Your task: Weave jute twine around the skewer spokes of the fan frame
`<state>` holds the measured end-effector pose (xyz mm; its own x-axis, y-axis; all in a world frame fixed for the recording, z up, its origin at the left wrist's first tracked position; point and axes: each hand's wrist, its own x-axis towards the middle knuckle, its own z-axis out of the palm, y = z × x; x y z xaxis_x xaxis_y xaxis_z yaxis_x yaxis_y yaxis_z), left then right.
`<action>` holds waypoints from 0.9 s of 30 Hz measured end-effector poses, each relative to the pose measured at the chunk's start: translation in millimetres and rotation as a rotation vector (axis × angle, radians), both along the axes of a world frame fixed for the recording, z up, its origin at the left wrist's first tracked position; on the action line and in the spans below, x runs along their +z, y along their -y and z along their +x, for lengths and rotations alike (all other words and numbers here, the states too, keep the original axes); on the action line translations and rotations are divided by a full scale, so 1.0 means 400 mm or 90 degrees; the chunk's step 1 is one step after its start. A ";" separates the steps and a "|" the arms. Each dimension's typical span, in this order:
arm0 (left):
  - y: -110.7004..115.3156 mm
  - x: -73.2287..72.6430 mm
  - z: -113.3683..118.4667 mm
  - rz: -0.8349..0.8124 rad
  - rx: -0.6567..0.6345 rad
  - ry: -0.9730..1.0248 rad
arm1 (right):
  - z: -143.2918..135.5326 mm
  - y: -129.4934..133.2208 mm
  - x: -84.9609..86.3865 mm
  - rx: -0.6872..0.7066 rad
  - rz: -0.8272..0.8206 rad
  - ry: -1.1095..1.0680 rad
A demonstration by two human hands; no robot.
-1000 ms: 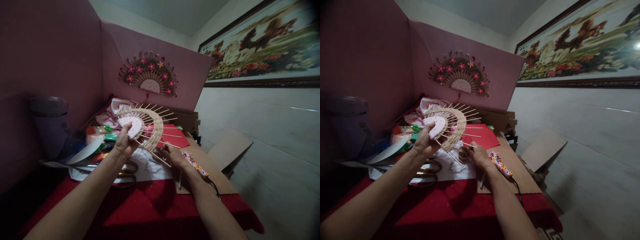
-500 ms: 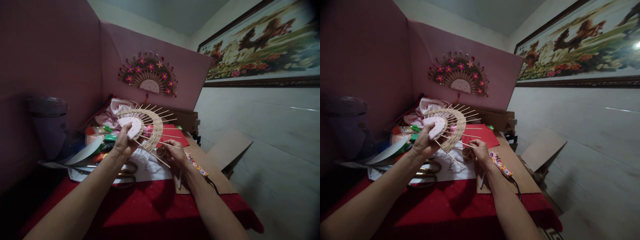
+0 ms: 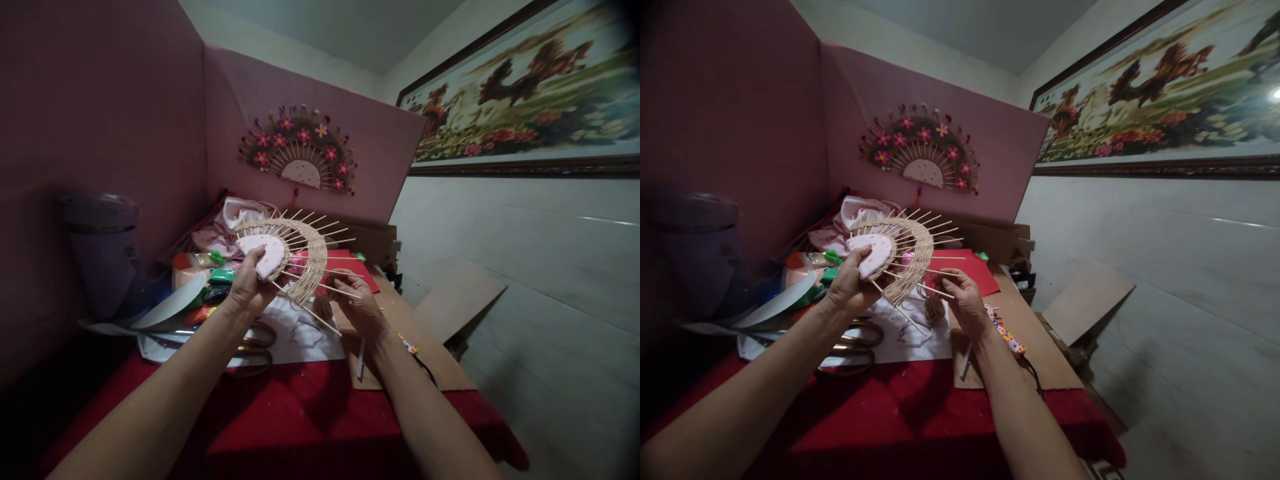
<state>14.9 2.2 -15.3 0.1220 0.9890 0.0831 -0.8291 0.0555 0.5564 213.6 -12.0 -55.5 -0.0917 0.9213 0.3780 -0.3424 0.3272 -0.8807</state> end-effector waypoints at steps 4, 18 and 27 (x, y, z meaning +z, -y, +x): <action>0.000 -0.001 -0.001 0.008 0.000 0.005 | 0.017 0.001 0.016 -0.041 -0.009 -0.061; 0.008 0.005 -0.001 0.033 -0.004 0.024 | 0.029 0.031 0.033 -0.076 -0.011 0.055; 0.005 0.006 -0.003 0.050 -0.002 0.046 | 0.027 -0.025 -0.048 -0.187 -0.014 0.490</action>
<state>13.7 0.1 -12.7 0.1158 0.9788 0.1689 -0.8669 0.0166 0.4983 224.3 -2.2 -74.5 -0.0720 0.9544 0.2899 0.4563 0.2899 -0.8413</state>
